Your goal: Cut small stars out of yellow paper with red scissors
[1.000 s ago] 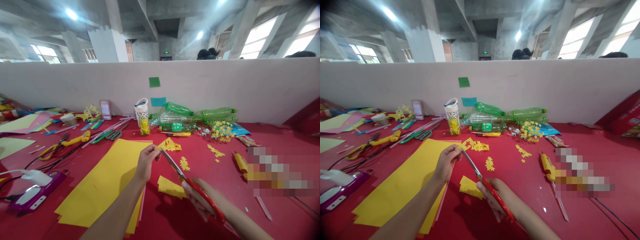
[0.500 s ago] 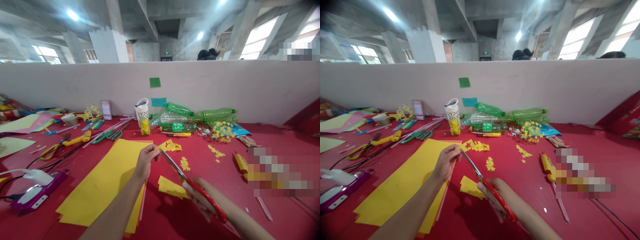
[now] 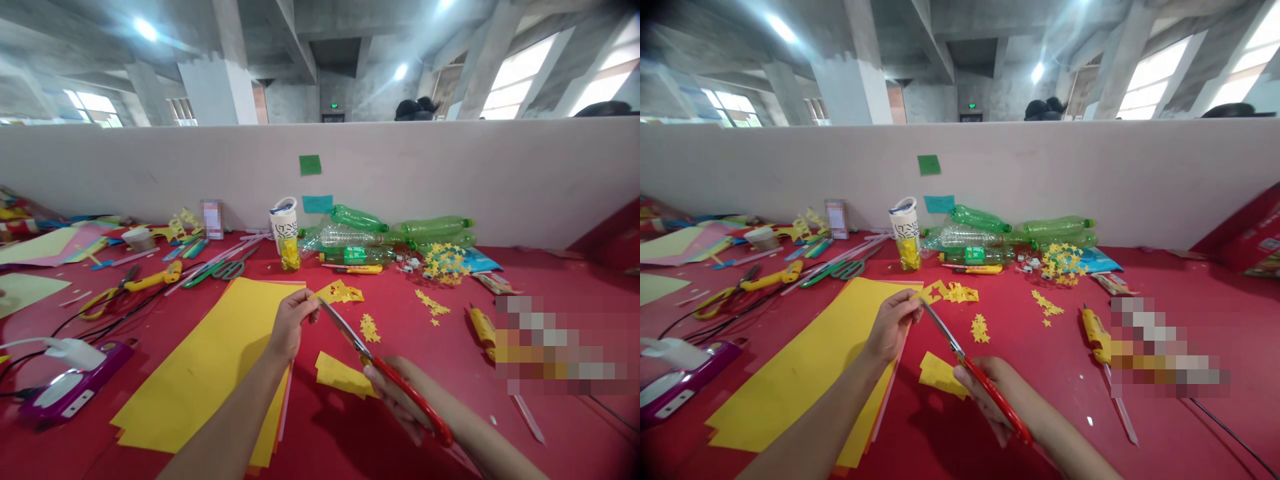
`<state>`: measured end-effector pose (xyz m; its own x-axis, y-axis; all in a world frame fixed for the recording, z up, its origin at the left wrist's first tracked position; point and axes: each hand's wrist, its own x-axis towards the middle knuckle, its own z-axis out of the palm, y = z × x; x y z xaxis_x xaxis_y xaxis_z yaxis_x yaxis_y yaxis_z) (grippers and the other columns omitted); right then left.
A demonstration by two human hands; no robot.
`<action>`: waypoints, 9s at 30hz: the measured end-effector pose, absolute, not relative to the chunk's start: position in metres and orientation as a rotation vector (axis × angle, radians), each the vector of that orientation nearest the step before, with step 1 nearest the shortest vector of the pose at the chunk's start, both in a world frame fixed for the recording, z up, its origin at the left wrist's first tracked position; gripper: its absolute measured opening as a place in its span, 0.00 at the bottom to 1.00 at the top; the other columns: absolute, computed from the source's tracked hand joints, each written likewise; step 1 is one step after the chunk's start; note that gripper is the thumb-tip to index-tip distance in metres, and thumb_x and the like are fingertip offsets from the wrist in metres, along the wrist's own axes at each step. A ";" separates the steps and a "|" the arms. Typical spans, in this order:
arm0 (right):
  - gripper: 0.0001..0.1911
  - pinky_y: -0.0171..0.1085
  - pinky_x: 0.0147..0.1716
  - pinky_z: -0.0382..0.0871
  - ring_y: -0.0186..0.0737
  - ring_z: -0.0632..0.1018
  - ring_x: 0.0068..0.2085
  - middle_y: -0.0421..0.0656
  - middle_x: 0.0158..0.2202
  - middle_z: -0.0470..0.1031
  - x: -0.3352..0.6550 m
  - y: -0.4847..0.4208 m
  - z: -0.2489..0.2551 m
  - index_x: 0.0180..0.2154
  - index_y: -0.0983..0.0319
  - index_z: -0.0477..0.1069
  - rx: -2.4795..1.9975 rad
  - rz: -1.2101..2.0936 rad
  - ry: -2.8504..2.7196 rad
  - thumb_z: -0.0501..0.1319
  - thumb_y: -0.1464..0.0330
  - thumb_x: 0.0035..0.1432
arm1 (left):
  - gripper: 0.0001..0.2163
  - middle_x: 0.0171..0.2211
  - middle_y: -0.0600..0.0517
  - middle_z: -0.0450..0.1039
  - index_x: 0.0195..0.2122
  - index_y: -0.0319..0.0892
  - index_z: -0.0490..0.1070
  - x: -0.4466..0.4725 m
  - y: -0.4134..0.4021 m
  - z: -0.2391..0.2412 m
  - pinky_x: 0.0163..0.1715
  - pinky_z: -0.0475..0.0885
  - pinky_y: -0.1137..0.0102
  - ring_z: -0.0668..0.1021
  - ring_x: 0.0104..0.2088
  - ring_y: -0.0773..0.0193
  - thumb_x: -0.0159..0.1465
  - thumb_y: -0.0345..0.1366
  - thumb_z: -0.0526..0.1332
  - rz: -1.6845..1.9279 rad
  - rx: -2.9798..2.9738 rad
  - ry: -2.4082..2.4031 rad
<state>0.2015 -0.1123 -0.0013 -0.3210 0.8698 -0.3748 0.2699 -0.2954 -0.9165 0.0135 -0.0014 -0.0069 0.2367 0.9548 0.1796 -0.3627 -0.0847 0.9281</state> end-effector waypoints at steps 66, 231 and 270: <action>0.27 0.25 0.06 0.52 0.24 0.58 0.08 0.28 0.07 0.51 0.195 -0.112 0.000 0.20 0.59 0.53 -1.478 1.631 -1.395 0.53 0.44 0.50 | 0.06 0.18 0.56 0.65 0.22 0.38 0.66 0.020 -0.007 -0.005 0.22 0.60 0.75 0.65 0.20 0.73 0.56 0.32 0.59 1.325 0.984 0.683; 0.22 0.25 0.07 0.53 0.26 0.60 0.08 0.29 0.08 0.53 0.190 -0.112 0.001 0.21 0.60 0.56 -1.562 1.590 -1.358 0.56 0.50 0.52 | 0.04 0.19 0.57 0.66 0.26 0.40 0.67 0.020 -0.007 -0.007 0.24 0.60 0.75 0.66 0.21 0.72 0.57 0.32 0.60 1.304 1.043 0.672; 0.23 0.24 0.07 0.51 0.26 0.60 0.08 0.29 0.08 0.54 0.201 -0.111 -0.008 0.22 0.60 0.56 -1.548 1.603 -1.446 0.54 0.48 0.54 | 0.05 0.18 0.57 0.63 0.24 0.39 0.67 0.012 0.000 -0.006 0.25 0.60 0.75 0.65 0.21 0.72 0.56 0.31 0.60 1.281 1.190 0.710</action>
